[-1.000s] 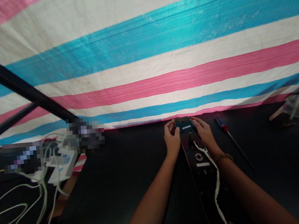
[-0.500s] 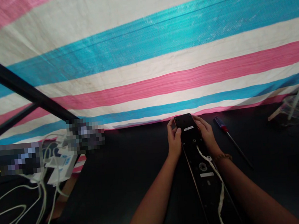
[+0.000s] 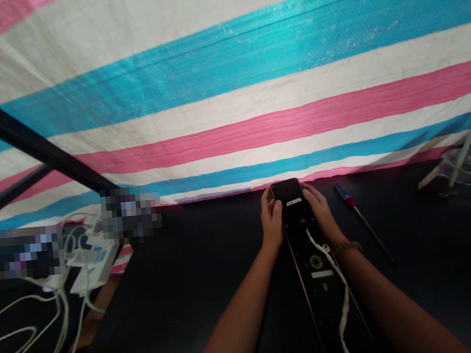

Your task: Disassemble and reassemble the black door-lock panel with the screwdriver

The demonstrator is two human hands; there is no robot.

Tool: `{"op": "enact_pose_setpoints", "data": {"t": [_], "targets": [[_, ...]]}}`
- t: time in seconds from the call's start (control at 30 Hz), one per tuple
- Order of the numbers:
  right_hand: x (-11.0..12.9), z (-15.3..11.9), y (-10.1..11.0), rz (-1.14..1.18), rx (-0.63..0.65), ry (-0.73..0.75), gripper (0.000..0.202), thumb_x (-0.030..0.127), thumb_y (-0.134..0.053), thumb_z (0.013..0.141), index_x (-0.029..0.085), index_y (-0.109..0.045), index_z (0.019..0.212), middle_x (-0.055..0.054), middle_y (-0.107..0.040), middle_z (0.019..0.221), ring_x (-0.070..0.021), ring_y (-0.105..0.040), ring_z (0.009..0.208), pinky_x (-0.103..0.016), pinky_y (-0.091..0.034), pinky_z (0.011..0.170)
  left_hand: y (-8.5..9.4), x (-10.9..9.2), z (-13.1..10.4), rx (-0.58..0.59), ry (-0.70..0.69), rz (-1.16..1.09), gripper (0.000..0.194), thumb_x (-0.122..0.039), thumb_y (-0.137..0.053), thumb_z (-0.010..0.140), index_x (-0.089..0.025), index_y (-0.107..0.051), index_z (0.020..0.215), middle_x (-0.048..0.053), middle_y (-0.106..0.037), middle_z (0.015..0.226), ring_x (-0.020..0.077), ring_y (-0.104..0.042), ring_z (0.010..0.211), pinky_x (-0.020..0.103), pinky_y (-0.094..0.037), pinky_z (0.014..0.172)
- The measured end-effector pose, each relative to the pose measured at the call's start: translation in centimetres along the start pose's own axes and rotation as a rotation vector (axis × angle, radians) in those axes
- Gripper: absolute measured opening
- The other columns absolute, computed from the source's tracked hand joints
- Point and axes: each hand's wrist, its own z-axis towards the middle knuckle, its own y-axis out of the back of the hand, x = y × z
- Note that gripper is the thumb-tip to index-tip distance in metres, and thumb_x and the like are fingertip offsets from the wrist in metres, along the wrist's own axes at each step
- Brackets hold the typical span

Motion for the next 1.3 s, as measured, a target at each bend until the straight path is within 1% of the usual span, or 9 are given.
{"op": "enact_pose_setpoints", "data": {"t": [0.07,0.17,0.37,0.57,0.73,0.9,1.03,1.17,1.3], "targets": [[-0.5,0.4,0.0,-0.041,-0.076,-0.009,0.043,0.052,-0.067,0.081,0.020,-0.070,0.109,-0.009,-0.075,0.109,-0.0258,-0.068,0.097,-0.038,-0.055,0.086,0.2,0.3,0.6,-0.066,-0.033,0.052,0.045,-0.035,-0.060,0.091,-0.024,-0.053,0.134,0.009,-0.068,0.127,0.0244,-0.066,0.116,0.038,-0.054,0.098],[-1.4,0.9,0.2,-0.116,-0.151,-0.013,0.040,0.047,-0.071,0.076,0.018,-0.071,0.104,-0.010,-0.075,0.100,-0.0254,-0.069,0.090,-0.039,-0.055,0.082,0.7,1.1,1.5,-0.163,-0.074,0.179,0.035,-0.025,-0.065,0.086,-0.020,-0.062,0.120,0.011,-0.068,0.126,0.0246,-0.063,0.121,0.042,-0.047,0.108],[-2.3,1.2,1.0,-0.230,-0.096,-0.053,0.033,0.043,-0.067,0.075,0.015,-0.076,0.092,-0.011,-0.076,0.090,-0.0261,-0.069,0.083,-0.040,-0.055,0.077,1.2,2.2,2.1,-0.136,-0.055,0.288,0.027,-0.019,-0.059,0.087,-0.016,-0.067,0.113,0.012,-0.071,0.118,0.0238,-0.067,0.113,0.043,-0.049,0.105],[-2.1,1.2,0.5,-0.184,-0.107,-0.041,0.033,0.041,-0.065,0.077,0.016,-0.073,0.097,-0.010,-0.076,0.093,-0.0258,-0.069,0.086,-0.038,-0.055,0.077,1.0,1.6,1.9,-0.155,-0.050,0.290,0.023,-0.017,-0.058,0.088,-0.018,-0.065,0.110,0.010,-0.072,0.114,0.0226,-0.068,0.111,0.041,-0.050,0.103],[-1.8,1.2,0.3,-0.157,-0.136,-0.034,0.038,0.047,-0.066,0.078,0.017,-0.072,0.100,-0.010,-0.076,0.097,-0.0263,-0.068,0.091,-0.039,-0.054,0.083,0.8,1.0,1.7,-0.159,-0.026,0.294,0.020,-0.019,-0.057,0.089,-0.019,-0.062,0.109,0.010,-0.072,0.113,0.0228,-0.068,0.110,0.040,-0.050,0.101],[-1.3,0.8,0.4,-0.081,-0.042,-0.062,0.041,0.051,-0.065,0.080,0.019,-0.073,0.105,-0.009,-0.076,0.108,-0.0273,-0.068,0.101,-0.040,-0.052,0.093,0.4,0.1,1.2,-0.148,0.004,0.224,0.023,-0.023,-0.057,0.090,-0.022,-0.057,0.112,0.009,-0.071,0.116,0.0228,-0.067,0.113,0.038,-0.050,0.098],[-0.6,0.5,0.3,-0.037,-0.019,-0.053,0.045,0.051,-0.067,0.080,0.020,-0.073,0.112,-0.009,-0.075,0.115,-0.0282,-0.067,0.108,-0.041,-0.050,0.097,0.4,0.0,0.8,-0.099,0.035,0.174,0.034,-0.030,-0.054,0.093,-0.024,-0.051,0.126,0.008,-0.072,0.115,0.0232,-0.070,0.105,0.038,-0.053,0.092],[0.1,0.1,0.2,-0.025,-0.010,-0.061,0.048,0.054,-0.069,0.079,0.019,-0.075,0.111,-0.009,-0.077,0.109,-0.0292,-0.069,0.102,-0.043,-0.053,0.093,0.4,0.1,0.7,-0.069,0.061,0.132,0.048,-0.033,-0.053,0.094,-0.024,-0.041,0.139,0.007,-0.073,0.111,0.0225,-0.072,0.098,0.037,-0.055,0.087],[0.7,-0.2,0.1,0.005,0.018,-0.062,0.047,0.055,-0.069,0.080,0.020,-0.076,0.110,-0.009,-0.077,0.107,-0.0287,-0.071,0.098,-0.042,-0.055,0.089,0.2,-0.1,0.6,0.003,0.059,0.058,0.050,-0.036,-0.052,0.094,-0.024,-0.042,0.141,0.006,-0.072,0.113,0.0215,-0.071,0.100,0.035,-0.055,0.090]]}}
